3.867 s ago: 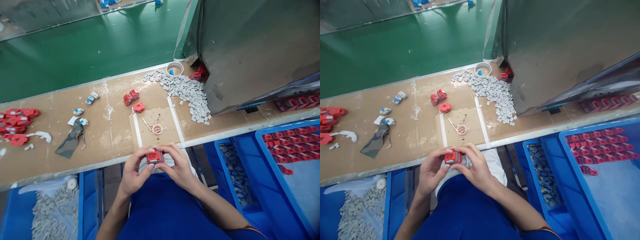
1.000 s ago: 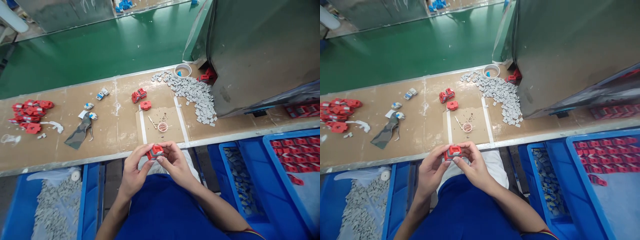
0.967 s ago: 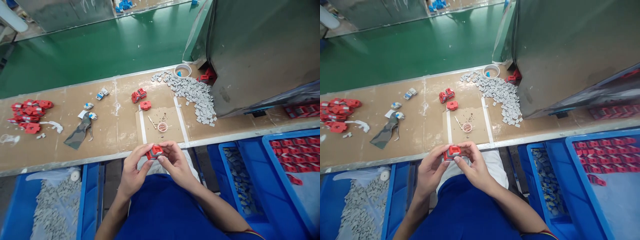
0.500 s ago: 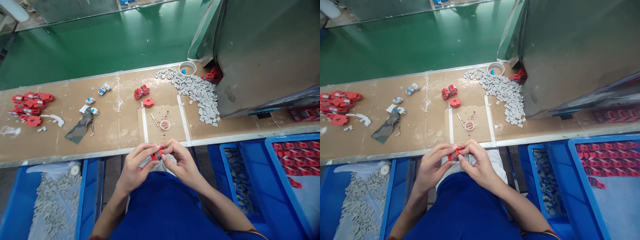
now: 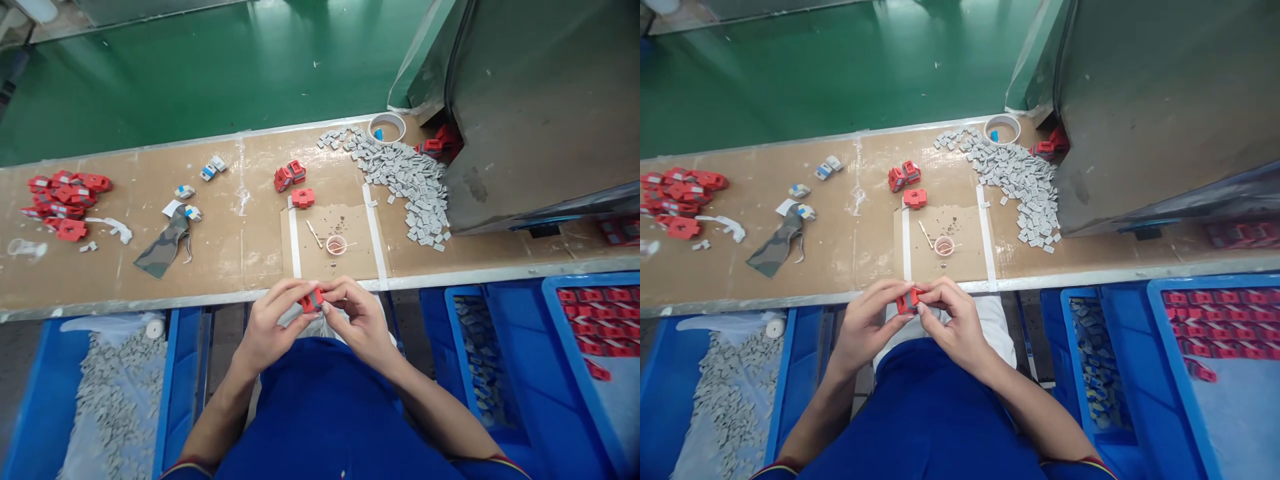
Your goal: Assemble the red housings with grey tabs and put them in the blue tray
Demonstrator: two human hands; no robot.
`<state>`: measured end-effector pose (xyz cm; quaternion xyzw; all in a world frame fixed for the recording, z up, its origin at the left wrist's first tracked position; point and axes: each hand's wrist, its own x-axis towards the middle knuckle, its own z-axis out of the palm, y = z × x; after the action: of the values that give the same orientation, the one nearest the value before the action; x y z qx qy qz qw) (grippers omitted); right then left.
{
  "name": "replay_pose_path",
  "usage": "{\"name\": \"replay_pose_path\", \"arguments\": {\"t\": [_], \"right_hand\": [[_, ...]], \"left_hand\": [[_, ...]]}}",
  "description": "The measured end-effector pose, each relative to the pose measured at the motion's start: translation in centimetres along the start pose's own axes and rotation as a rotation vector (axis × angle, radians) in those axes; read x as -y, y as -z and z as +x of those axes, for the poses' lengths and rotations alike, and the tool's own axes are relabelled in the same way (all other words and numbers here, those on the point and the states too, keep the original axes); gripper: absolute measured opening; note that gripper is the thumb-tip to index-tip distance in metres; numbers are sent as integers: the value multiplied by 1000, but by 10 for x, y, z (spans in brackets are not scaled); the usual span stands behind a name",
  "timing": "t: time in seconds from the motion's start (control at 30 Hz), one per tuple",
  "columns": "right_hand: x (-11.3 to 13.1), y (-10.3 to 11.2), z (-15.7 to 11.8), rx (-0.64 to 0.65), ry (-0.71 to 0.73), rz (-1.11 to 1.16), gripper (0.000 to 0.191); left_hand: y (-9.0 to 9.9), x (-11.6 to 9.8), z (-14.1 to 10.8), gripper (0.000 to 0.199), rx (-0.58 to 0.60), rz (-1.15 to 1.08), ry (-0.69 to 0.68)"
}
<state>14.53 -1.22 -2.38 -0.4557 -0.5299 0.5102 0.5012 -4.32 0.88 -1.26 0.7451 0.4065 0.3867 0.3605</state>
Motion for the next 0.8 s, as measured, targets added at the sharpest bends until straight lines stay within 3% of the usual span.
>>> {"name": "replay_pose_path", "arguments": {"t": [0.37, 0.57, 0.7, 0.8], "right_hand": [[7, 7, 2, 58, 124, -207, 7], [-12, 2, 1, 52, 122, -181, 9], [-15, -1, 1, 44, 131, -151, 7], [-10, -3, 1, 31, 177, -148, 17]], "left_hand": [[-3, 4, 3, 35, -1, -175, 60], [-6, 11, -2, 32, 25, -177, 114], [-6, 16, -4, 34, -7, -313, 181], [-3, 17, -2, 33, -65, -439, 189]]}}
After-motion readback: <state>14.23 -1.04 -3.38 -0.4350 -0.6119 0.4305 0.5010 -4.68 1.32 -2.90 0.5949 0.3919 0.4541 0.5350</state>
